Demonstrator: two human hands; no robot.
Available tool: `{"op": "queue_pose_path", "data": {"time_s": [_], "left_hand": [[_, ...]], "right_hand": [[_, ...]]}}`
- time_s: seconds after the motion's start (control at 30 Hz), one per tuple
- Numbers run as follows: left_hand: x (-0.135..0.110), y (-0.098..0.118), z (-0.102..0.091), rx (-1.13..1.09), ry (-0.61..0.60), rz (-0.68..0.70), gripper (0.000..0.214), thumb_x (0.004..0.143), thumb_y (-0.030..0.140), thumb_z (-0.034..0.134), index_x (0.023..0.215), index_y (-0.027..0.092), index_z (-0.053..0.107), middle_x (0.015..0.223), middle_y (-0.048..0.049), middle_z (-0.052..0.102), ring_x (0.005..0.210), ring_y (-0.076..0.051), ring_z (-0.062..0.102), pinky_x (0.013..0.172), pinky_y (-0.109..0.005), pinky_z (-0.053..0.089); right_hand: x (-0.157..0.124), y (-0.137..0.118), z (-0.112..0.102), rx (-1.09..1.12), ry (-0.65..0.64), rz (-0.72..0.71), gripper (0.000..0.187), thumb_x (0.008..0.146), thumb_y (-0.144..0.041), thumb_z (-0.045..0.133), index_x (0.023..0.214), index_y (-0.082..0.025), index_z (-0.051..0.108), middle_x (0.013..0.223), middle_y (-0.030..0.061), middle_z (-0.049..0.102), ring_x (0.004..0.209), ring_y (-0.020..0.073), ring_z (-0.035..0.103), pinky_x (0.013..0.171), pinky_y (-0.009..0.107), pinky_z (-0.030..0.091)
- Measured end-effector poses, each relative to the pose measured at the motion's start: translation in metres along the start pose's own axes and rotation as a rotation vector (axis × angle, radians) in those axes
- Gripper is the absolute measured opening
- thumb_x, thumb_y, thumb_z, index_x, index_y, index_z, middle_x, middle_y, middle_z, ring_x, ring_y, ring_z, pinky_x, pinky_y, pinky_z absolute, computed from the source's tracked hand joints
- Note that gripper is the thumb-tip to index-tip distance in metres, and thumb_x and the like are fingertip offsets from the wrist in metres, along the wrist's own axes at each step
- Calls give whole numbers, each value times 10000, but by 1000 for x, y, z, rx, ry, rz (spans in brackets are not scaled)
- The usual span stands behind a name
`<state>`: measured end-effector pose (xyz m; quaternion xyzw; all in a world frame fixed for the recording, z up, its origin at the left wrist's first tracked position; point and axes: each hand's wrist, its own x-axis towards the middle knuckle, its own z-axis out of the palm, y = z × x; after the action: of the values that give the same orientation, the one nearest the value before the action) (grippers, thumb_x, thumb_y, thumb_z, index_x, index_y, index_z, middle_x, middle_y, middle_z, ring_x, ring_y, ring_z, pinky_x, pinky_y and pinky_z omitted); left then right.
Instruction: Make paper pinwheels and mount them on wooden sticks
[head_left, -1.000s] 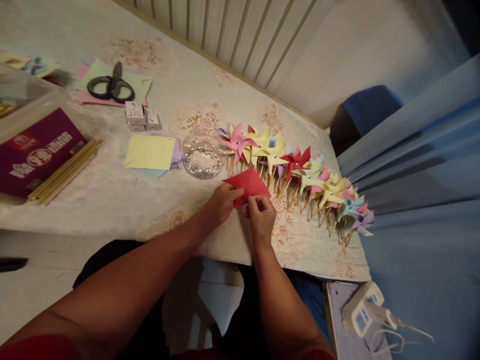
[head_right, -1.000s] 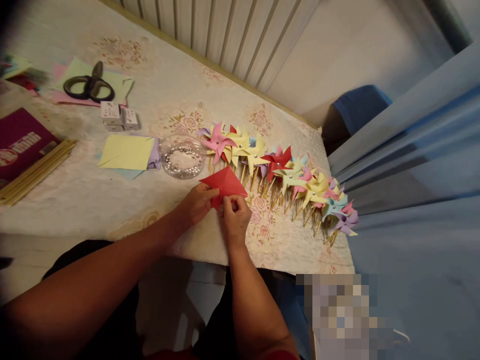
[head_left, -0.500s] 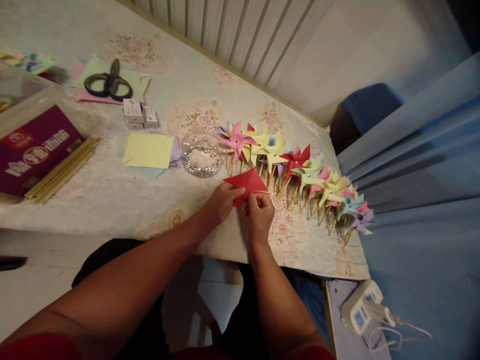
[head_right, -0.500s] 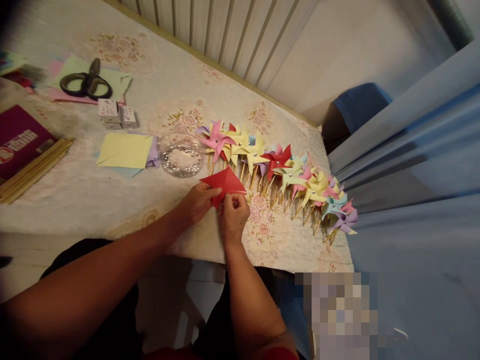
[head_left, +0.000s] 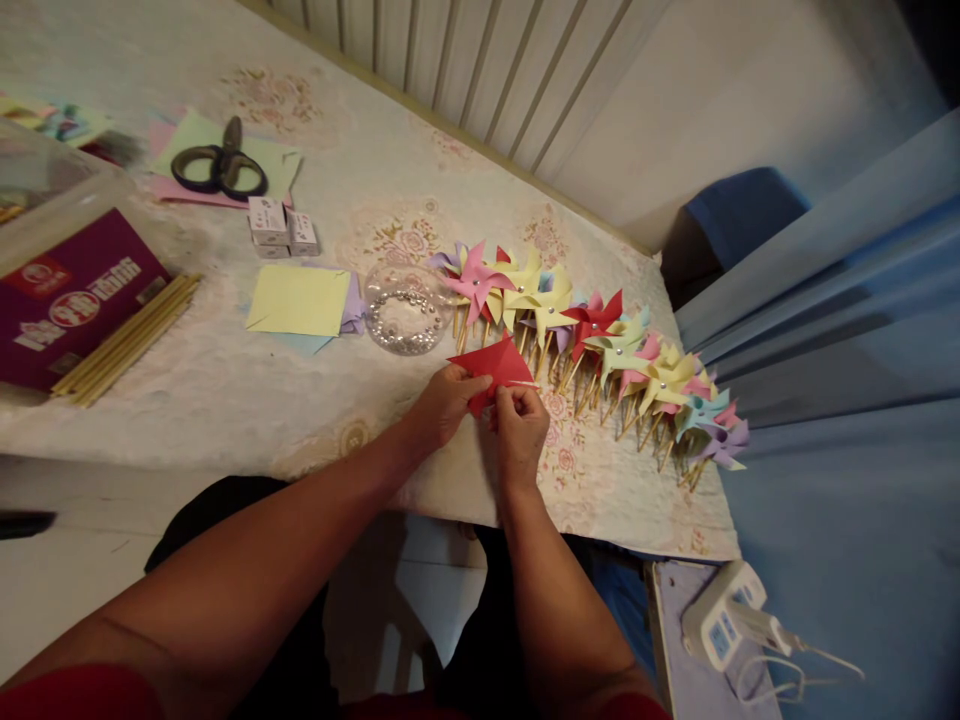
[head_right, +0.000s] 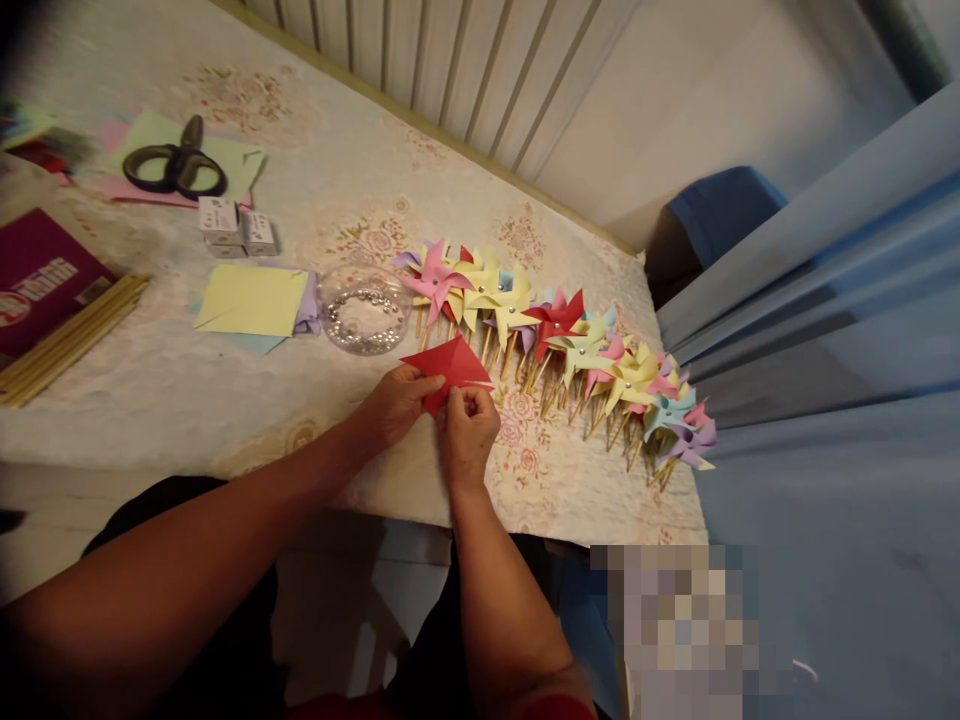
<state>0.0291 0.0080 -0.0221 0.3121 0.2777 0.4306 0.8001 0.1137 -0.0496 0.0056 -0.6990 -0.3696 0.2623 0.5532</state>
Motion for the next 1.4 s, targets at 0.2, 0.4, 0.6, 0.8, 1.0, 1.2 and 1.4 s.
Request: {"op": "queue_pose_path", "data": {"time_s": [0.2, 0.4, 0.6, 0.8, 1.0, 1.2, 1.4], "left_hand": [[0, 3, 2, -14, 65, -37, 115, 730, 185, 665, 648, 143, 595, 588, 18, 585, 524, -84, 501, 540, -216, 392], [-2, 14, 1, 40, 30, -48, 84, 730, 207, 662, 739, 125, 647, 663, -16, 648, 569, -101, 559, 536, -215, 395], [-7, 23, 3, 138, -37, -117, 87, 698, 181, 656, 645, 136, 603, 557, 3, 585, 485, -84, 489, 487, -220, 348], [-8, 20, 3, 281, -89, -159, 131, 656, 227, 680, 608, 139, 595, 532, 14, 539, 446, -74, 423, 431, -222, 273], [-6, 17, 0, 407, -127, -138, 124, 641, 230, 662, 598, 152, 576, 530, 21, 518, 451, -71, 393, 441, -223, 246], [-8, 16, -2, 576, -152, -83, 142, 647, 211, 655, 568, 175, 542, 480, 38, 464, 446, -80, 364, 444, -229, 199], [-7, 15, -5, 625, -166, -54, 53, 648, 208, 643, 646, 159, 622, 561, 27, 537, 512, -99, 414, 467, -223, 229]], "right_hand": [[0, 1, -2, -29, -22, -11, 234, 793, -401, 613, 661, -216, 557, 548, -62, 514, 509, 116, 429, 547, 265, 374], [13, -4, -22, -89, 266, -162, 244, 779, -424, 660, 847, -191, 642, 647, -49, 544, 599, 121, 451, 610, 255, 392], [39, 8, -49, 56, 29, -23, 347, 734, -514, 705, 822, -179, 685, 722, -11, 659, 678, 145, 565, 665, 272, 460], [36, 15, -47, 397, -341, 254, 340, 575, -437, 858, 761, -182, 732, 722, 4, 736, 619, 143, 619, 666, 285, 514], [32, 11, -47, 396, -393, 284, 352, 508, -345, 893, 797, -187, 770, 782, 26, 779, 656, 173, 681, 697, 321, 568], [32, 14, -46, 279, -391, 305, 302, 513, -338, 877, 752, -194, 761, 730, 19, 772, 599, 163, 667, 641, 316, 578], [33, 20, -46, 152, -394, 269, 233, 543, -307, 846, 718, -180, 759, 680, 6, 753, 547, 138, 629, 572, 267, 533]]}}
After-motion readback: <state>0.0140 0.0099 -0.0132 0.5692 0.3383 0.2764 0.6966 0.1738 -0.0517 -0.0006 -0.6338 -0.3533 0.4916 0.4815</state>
